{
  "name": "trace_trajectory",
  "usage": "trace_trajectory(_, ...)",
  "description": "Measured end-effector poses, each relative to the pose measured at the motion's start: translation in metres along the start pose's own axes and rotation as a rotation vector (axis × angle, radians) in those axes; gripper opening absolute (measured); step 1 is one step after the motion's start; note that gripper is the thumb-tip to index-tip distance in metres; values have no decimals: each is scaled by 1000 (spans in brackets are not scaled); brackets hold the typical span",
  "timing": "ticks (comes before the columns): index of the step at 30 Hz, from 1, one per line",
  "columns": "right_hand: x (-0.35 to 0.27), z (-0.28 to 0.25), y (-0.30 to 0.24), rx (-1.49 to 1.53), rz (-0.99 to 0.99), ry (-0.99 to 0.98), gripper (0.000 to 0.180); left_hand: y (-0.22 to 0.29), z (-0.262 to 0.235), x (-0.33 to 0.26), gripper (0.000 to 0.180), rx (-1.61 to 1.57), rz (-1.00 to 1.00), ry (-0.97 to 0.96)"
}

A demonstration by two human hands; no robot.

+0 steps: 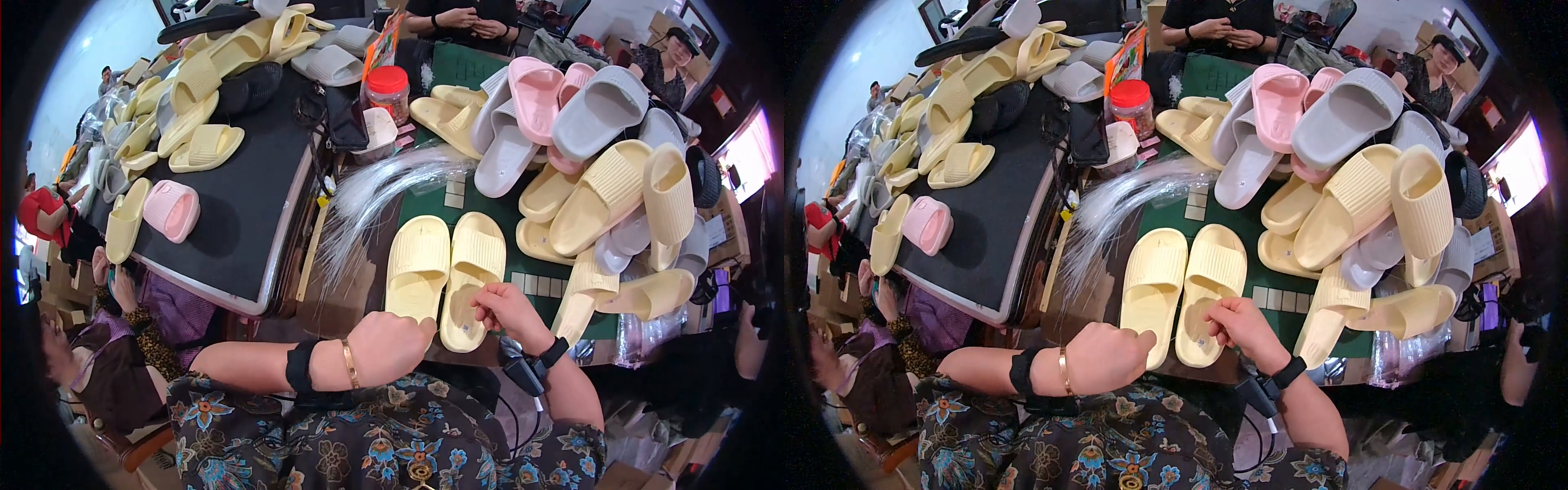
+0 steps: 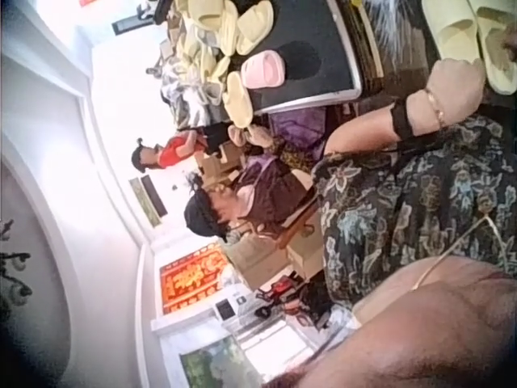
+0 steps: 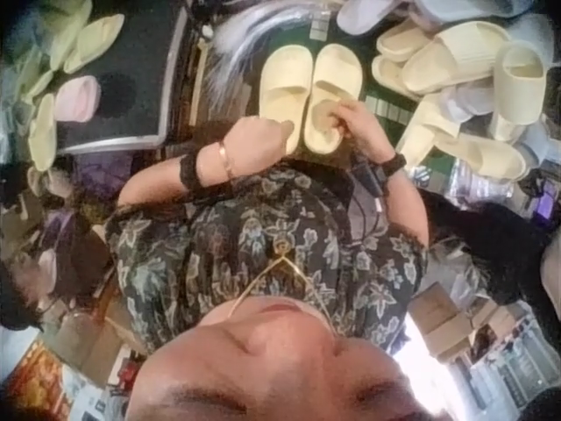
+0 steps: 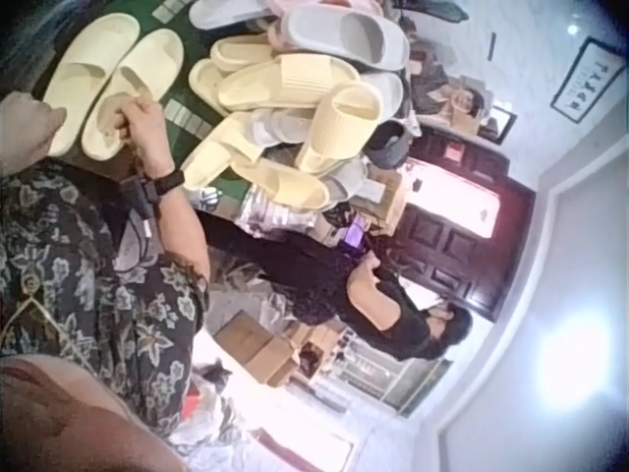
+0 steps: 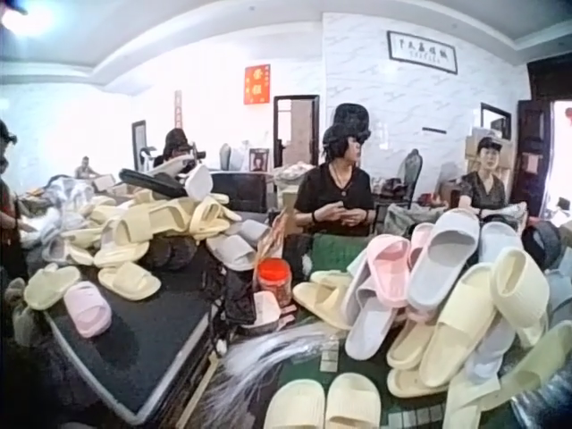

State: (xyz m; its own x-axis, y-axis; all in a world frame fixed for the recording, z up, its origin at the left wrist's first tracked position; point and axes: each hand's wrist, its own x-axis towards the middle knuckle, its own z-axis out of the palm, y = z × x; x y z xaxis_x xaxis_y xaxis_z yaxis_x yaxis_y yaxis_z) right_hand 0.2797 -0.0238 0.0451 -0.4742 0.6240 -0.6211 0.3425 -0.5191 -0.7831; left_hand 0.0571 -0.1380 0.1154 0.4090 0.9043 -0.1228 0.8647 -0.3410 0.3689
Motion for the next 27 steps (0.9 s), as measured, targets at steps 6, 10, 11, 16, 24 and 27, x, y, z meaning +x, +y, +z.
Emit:
trace_trajectory(6, 3, -1, 6, -34, -6, 3, 20, 7, 6, 0, 10, 111, 312, 145)
trace_trajectory(10, 3, 0, 7, -39, -4, 11, 20, 7, 18, 2, 10, 121, 348, 127)
trace_trajectory(11, 3, -1, 7, -36, -11, 5, 20, 6, 21, 2, 10, 138, 347, 126)
trace_trajectory(16, 3, -1, 7, -31, -16, 11, 19, -1, 35, 3, 10, 156, 347, 105)
trace_trajectory(24, 8, -2, 8, -48, 2, 13, 20, -14, 45, 3, 9, 95, 351, 54)
trace_trajectory(27, 8, 1, 5, -68, -1, 39, 21, -27, 48, 14, 9, 127, 331, 114)
